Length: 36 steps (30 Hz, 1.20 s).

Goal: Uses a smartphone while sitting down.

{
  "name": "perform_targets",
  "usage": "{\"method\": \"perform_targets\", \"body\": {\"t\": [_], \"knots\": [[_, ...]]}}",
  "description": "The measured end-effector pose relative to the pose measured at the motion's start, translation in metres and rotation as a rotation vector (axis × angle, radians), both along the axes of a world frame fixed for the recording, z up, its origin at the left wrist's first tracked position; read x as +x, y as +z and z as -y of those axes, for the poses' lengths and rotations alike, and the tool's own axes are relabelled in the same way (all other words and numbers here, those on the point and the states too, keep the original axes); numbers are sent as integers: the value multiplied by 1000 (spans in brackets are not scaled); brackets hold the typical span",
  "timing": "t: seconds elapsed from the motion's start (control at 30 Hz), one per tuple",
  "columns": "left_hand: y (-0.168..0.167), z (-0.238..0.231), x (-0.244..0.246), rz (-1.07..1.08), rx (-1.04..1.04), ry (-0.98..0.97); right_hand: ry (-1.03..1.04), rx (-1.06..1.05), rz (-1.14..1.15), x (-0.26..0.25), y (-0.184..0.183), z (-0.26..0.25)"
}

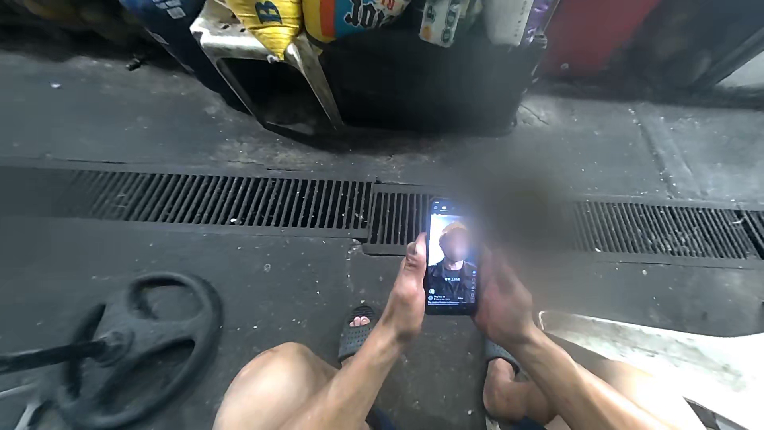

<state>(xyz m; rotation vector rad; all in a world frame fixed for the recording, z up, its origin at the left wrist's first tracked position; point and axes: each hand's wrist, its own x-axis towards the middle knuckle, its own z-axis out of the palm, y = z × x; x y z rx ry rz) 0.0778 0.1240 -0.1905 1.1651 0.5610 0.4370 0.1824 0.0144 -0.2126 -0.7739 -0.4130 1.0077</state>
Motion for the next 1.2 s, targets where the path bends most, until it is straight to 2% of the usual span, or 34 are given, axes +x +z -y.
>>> {"method": "perform_targets", "body": {"t": [0.27, 0.7, 1.2], "knots": [[-1, 0, -3, 50, 0, -20, 13, 14, 9, -2, 0, 2], [-2, 5, -4, -28, 28, 39, 16, 6, 6, -4, -1, 1], [1, 8, -6, 16, 29, 34, 4, 5, 38, -4, -3, 3]]}}
